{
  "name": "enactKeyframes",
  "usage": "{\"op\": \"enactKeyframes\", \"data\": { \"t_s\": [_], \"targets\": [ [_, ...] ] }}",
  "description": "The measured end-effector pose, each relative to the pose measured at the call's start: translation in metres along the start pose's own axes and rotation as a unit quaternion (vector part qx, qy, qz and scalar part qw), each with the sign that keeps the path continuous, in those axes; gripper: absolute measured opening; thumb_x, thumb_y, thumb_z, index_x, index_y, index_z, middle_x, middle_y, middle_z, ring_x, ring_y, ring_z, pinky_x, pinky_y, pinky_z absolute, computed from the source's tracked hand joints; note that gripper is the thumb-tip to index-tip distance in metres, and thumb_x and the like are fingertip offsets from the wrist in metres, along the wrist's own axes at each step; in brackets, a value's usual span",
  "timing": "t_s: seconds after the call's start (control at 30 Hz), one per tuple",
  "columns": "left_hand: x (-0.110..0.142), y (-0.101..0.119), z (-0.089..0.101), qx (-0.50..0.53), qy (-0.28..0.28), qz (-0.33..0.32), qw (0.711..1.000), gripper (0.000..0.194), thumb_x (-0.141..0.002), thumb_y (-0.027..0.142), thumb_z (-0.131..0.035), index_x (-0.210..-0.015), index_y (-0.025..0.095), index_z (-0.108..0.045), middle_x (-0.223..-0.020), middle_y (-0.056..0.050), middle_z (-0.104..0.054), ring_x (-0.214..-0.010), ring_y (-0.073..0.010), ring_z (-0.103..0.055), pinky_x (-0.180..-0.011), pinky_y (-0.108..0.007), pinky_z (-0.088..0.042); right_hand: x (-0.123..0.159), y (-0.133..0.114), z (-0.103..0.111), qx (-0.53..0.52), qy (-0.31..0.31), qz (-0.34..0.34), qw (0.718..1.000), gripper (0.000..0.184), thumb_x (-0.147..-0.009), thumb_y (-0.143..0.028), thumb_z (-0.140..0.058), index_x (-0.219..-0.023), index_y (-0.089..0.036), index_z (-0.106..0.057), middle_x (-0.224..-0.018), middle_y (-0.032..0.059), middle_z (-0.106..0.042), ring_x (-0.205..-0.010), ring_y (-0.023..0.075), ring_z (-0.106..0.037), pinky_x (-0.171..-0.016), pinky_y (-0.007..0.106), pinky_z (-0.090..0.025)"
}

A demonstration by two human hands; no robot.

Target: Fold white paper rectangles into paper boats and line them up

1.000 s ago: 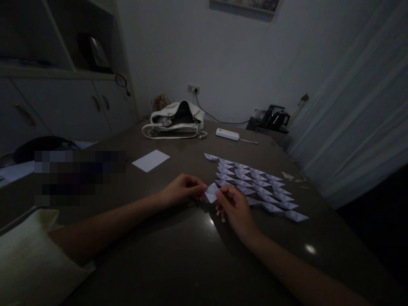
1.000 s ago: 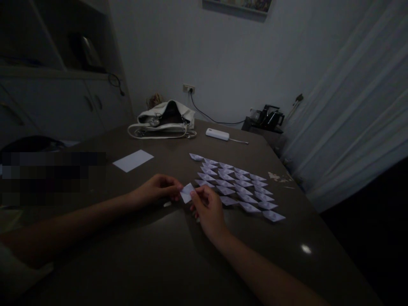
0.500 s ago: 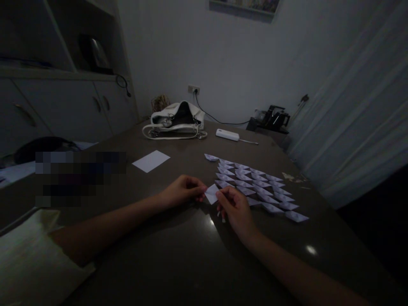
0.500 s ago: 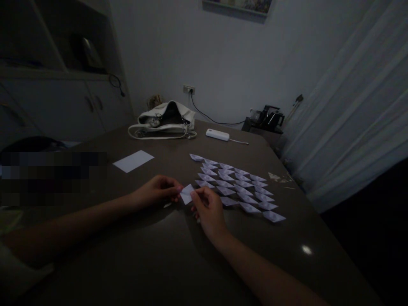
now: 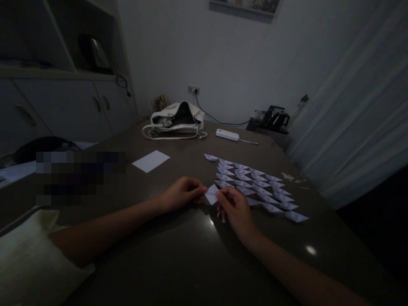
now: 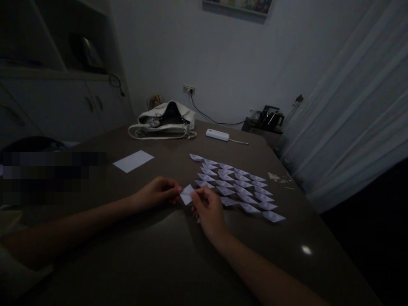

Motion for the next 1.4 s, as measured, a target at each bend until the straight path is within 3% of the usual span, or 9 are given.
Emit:
{"op": "enactKeyframes", "data": {
  "t_s": [0.43,0.73,0.87,1.4],
  "targets": [
    [0.007,0.020,0.000,-0.141,0.031,-0.053,0.988,0.033,-0.090,0.035,-0.046,-0.068,0.013,-0.057,-0.058,0.000,-0.057,-0.054,-0.0111,-0.053,-0.053,-0.020,-0.039,-0.001,0.004,0.001,-0.003,0.003,-0.003,1.000,0.028,-0.079,-0.044,-0.059,-0.075,-0.017,-0.054,-0.052,-0.0046,-0.052,-0.037,0.0068,-0.042,-0.033,0.017,-0.033],
    [0.006,0.016,-0.001,-0.086,0.015,-0.031,0.996,0.043,-0.092,0.043,-0.041,-0.066,0.013,-0.057,-0.057,0.000,-0.056,-0.052,-0.0105,-0.050,-0.051,-0.020,-0.038,-0.001,0.003,0.000,-0.003,0.000,0.000,1.000,0.027,-0.079,-0.044,-0.059,-0.073,-0.018,-0.054,-0.052,-0.0049,-0.051,-0.038,0.0074,-0.044,-0.034,0.017,-0.032],
    [0.005,0.013,-0.003,-0.077,-0.002,-0.033,0.997,0.037,-0.089,0.042,-0.049,-0.067,0.013,-0.058,-0.058,0.001,-0.056,-0.052,-0.0099,-0.049,-0.050,-0.019,-0.036,0.000,0.005,-0.003,-0.004,-0.020,0.001,1.000,0.026,-0.080,-0.042,-0.059,-0.073,-0.018,-0.054,-0.053,-0.0045,-0.051,-0.040,0.0073,-0.044,-0.036,0.017,-0.032],
    [0.007,0.019,-0.005,-0.129,-0.003,-0.053,0.990,0.033,-0.090,0.036,-0.047,-0.070,0.012,-0.059,-0.059,0.001,-0.056,-0.055,-0.0106,-0.052,-0.053,-0.019,-0.038,0.000,0.003,-0.005,0.020,-0.034,-0.003,0.999,0.024,-0.082,-0.039,-0.057,-0.073,-0.016,-0.055,-0.051,-0.0042,-0.052,-0.038,0.0066,-0.042,-0.037,0.017,-0.029]
  ]
}}
Point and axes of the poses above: each hand's wrist, its own x-axis away from the middle knuckle, its own z-axis out of the back of the hand, y = z × x, the point moved 9 cm from there along -x, towards the middle knuckle
